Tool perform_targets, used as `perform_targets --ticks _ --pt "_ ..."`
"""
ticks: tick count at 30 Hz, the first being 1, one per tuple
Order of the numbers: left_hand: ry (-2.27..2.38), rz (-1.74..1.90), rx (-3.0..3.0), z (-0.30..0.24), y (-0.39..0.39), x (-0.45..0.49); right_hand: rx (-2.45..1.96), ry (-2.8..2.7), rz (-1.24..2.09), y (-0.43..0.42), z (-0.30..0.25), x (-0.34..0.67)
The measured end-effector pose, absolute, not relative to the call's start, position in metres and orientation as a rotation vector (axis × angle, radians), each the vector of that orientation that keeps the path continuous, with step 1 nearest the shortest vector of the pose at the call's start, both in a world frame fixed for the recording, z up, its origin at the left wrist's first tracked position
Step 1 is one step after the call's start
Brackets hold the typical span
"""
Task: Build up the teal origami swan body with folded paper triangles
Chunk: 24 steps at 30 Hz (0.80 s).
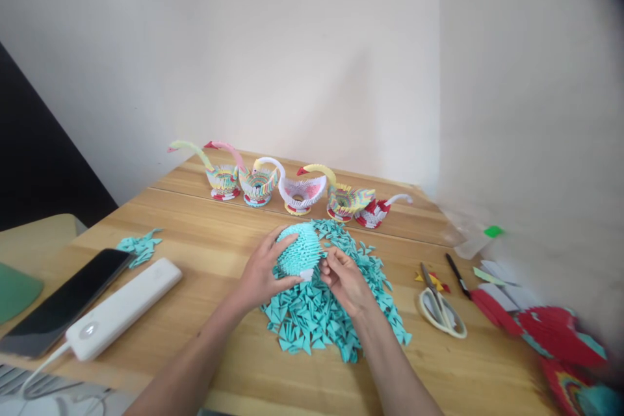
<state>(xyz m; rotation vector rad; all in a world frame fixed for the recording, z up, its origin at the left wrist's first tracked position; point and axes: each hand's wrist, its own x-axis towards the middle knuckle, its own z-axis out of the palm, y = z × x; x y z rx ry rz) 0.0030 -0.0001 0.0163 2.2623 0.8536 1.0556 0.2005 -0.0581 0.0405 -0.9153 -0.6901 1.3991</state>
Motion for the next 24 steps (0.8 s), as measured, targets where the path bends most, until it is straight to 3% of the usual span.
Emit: perform_targets --ticks 24 --pt "0.873 1.057 2.257 0.022 -0.0022 0.003 -0.996 -0.826 1.312 -0.0574 0.0363 0.1993"
